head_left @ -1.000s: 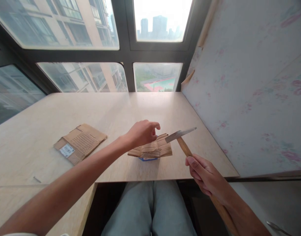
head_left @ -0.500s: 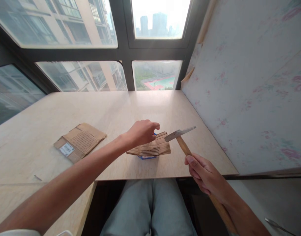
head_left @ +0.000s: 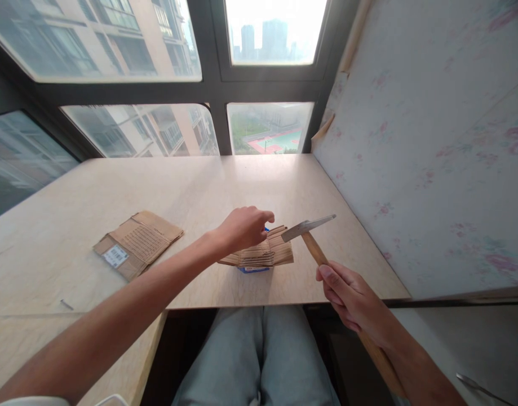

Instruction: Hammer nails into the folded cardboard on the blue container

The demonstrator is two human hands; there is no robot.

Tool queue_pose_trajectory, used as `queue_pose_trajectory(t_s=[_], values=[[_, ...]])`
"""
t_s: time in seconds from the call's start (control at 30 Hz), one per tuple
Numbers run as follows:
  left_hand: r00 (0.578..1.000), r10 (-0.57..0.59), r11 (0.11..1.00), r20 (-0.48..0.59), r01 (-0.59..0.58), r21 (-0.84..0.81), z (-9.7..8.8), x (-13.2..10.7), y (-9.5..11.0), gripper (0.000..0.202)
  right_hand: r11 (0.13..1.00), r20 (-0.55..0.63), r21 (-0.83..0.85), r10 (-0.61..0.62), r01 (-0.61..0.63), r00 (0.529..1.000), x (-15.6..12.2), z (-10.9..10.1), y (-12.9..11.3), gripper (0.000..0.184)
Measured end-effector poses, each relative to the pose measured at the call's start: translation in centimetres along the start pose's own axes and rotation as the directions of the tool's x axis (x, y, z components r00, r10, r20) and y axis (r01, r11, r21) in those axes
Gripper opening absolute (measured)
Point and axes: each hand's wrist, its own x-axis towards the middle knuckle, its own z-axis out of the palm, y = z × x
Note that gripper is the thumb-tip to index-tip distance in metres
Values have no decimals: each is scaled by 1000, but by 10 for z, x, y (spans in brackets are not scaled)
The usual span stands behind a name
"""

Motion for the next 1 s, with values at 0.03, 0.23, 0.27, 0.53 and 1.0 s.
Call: queue_pose_trajectory(t_s=[0.03, 0.23, 0.27, 0.53, 1.0], values=[[1000, 2, 1000, -8, -2, -4, 1, -1, 0, 33, 1000, 0, -1, 1, -1, 1000, 0, 0, 0, 58], [999, -6, 998, -52, 2, -64, 6, -8, -3, 33, 1000, 11, -8, -8, 8, 1000, 1, 2, 0, 59], [998, -10, 997, -62, 5, -81, 8, -10, -4, 33, 1000, 14, -4, -9, 9, 1000, 1, 2, 0, 59], [987, -48, 973, -154, 12, -229, 20, -14, -10, 35, 1000, 22, 9, -5, 5, 1000, 1, 4, -2, 59], [978, -102, 904, -181, 15, -427, 30, -17, -15, 40, 901, 13, -326, -297, 285, 955, 16, 14, -22, 41]])
